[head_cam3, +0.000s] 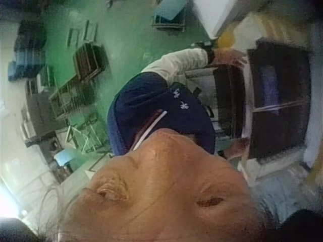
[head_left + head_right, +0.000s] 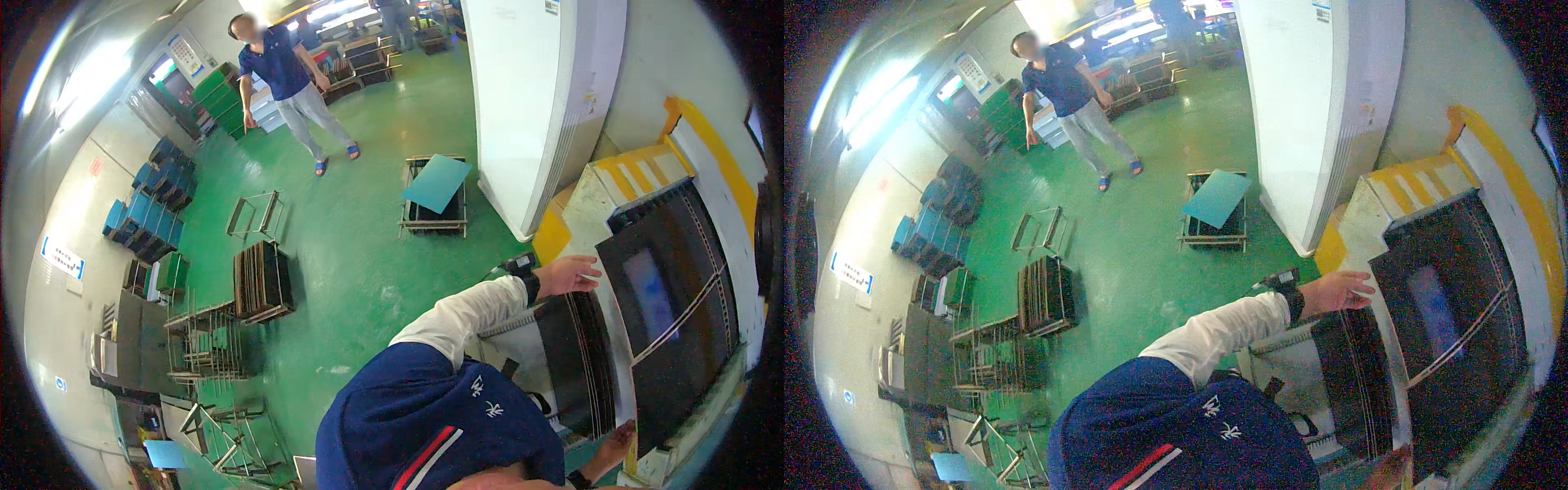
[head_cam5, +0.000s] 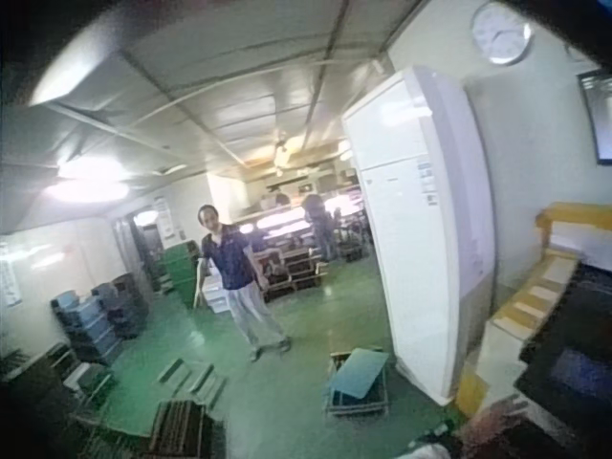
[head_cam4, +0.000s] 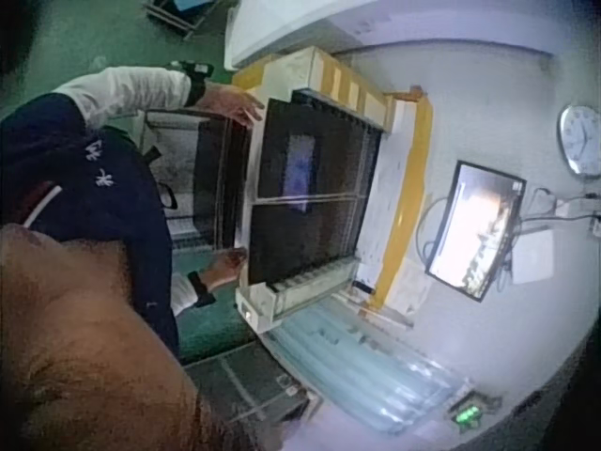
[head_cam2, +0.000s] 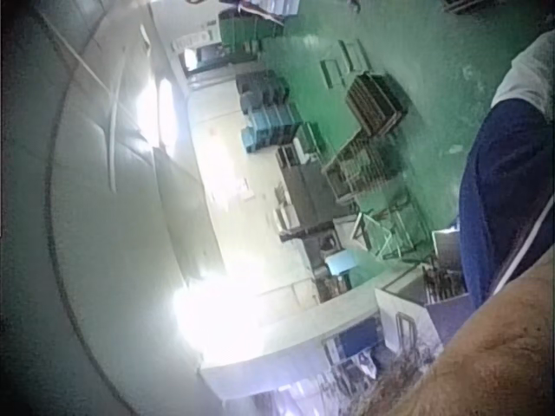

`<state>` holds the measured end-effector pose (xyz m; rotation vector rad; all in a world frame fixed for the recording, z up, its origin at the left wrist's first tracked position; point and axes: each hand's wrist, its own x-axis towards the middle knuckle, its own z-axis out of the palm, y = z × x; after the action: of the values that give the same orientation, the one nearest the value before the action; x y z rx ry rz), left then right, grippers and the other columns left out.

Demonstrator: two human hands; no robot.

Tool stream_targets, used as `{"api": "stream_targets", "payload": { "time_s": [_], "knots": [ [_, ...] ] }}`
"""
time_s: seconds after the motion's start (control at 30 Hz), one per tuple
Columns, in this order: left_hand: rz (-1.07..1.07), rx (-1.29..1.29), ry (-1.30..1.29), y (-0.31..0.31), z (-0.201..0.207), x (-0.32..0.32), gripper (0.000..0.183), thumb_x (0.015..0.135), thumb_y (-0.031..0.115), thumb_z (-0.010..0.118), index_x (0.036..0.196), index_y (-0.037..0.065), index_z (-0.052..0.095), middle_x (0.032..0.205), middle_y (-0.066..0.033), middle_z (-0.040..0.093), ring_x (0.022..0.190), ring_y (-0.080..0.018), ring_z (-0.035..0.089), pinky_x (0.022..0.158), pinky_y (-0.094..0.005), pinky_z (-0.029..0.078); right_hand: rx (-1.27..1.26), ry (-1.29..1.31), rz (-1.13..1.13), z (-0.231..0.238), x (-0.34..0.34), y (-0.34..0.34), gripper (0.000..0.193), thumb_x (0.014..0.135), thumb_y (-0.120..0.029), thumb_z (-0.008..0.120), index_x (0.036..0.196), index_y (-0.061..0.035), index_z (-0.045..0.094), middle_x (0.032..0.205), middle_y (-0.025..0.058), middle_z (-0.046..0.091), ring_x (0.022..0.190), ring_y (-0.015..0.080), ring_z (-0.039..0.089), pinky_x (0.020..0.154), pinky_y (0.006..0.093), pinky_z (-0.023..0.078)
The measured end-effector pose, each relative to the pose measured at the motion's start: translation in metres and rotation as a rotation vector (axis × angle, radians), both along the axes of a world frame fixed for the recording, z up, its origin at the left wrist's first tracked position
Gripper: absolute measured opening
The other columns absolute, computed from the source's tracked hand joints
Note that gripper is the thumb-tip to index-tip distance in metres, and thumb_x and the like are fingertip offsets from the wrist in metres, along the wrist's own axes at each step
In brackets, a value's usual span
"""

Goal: Placing dark rectangular plates onto an industrial processing machine and moving storage racks.

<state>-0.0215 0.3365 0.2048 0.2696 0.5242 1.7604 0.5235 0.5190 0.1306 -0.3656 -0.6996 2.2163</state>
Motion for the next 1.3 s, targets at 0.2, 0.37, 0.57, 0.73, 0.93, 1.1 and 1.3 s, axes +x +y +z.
{"api": "stream_targets", "payload": {
  "time_s": [0.2, 0.37, 0.57, 0.73, 0.93, 1.1, 1.3],
  "knots": [
    [0.016, -0.006, -0.013, -0.029, -0.031, 0.001, 0.056, 0.09, 0.009, 0.059, 0.14, 0.004, 0.034, 0.12, -0.0171, 0.056, 0.101, -0.0315, 0.062, 0.088, -0.0393, 0.053, -0.191, 0.192, 0.309, 0.011, -0.026, -0.009, 0.038, 0.101, -0.018, 0.043, 0.132, 0.0033, 0.046, 0.13, 0.0152, 0.055, 0.107, 0.0221, 0.059, 0.086, 0.0296, 0.051],
    [0.0, -0.085, -0.093, -0.058, -0.109, 0.005, 0.046, 0.092, 0.013, 0.058, 0.133, 0.004, 0.042, 0.122, -0.0181, 0.056, 0.101, -0.0322, 0.062, 0.09, -0.0428, 0.051, 0.314, -0.75, -0.086, -0.03, -0.062, -0.017, 0.037, 0.098, -0.021, 0.049, 0.13, -0.0042, 0.05, 0.128, 0.0113, 0.057, 0.11, 0.0231, 0.059, 0.085, 0.0296, 0.05],
    [-0.034, -0.127, -0.023, -0.156, -0.176, 0.023, 0.043, 0.095, 0.019, 0.052, 0.134, 0.002, 0.044, 0.126, -0.0144, 0.057, 0.111, -0.0289, 0.057, 0.1, -0.0427, 0.043, 0.999, -1.324, -0.065, 0.007, -0.168, -0.061, 0.037, 0.09, -0.021, 0.062, 0.124, -0.0055, 0.059, 0.121, 0.0147, 0.061, 0.108, 0.0249, 0.057, 0.093, 0.036, 0.044],
    [0.168, -0.482, -0.074, -0.252, -0.141, 0.038, 0.054, 0.096, 0.015, 0.05, 0.143, 0.001, 0.028, 0.131, -0.0226, 0.051, 0.115, -0.0354, 0.054, 0.099, -0.0449, 0.045, 1.438, -1.359, -0.225, -0.029, -0.189, -0.069, 0.044, 0.08, -0.021, 0.068, 0.12, -0.0057, 0.058, 0.128, 0.0185, 0.055, 0.12, 0.0364, 0.049, 0.103, 0.0455, 0.038],
    [0.235, -0.664, 0.025, -0.343, -0.229, 0.059, 0.056, 0.098, 0.015, 0.047, 0.146, -0.001, 0.023, 0.138, -0.0244, 0.043, 0.116, -0.0382, 0.052, 0.093, -0.0431, 0.048, 1.409, -1.478, -0.096, -0.012, -0.188, -0.088, 0.046, 0.081, -0.019, 0.067, 0.124, -0.0097, 0.056, 0.135, 0.0146, 0.051, 0.122, 0.0352, 0.047, 0.1, 0.0481, 0.038],
    [0.283, -0.868, 0.0, -0.351, -0.221, 0.076, 0.055, 0.098, 0.014, 0.047, 0.145, -0.002, 0.025, 0.139, -0.0244, 0.043, 0.117, -0.0385, 0.052, 0.091, -0.0429, 0.048, 1.492, -1.472, -0.099, -0.015, -0.185, -0.1, 0.054, 0.08, -0.019, 0.067, 0.131, -0.0105, 0.052, 0.141, 0.0135, 0.045, 0.127, 0.0351, 0.043, 0.103, 0.0488, 0.035],
    [0.262, -0.808, -0.002, -0.332, -0.198, 0.087, 0.052, 0.096, 0.012, 0.051, 0.142, -0.003, 0.031, 0.134, -0.0237, 0.049, 0.113, -0.037, 0.056, 0.091, -0.0399, 0.05, 1.517, -1.521, -0.007, -0.005, -0.187, -0.123, 0.058, 0.08, -0.016, 0.066, 0.135, -0.0074, 0.048, 0.15, 0.013, 0.032, 0.133, 0.0358, 0.035, 0.107, 0.0492, 0.031]
  ]
}}
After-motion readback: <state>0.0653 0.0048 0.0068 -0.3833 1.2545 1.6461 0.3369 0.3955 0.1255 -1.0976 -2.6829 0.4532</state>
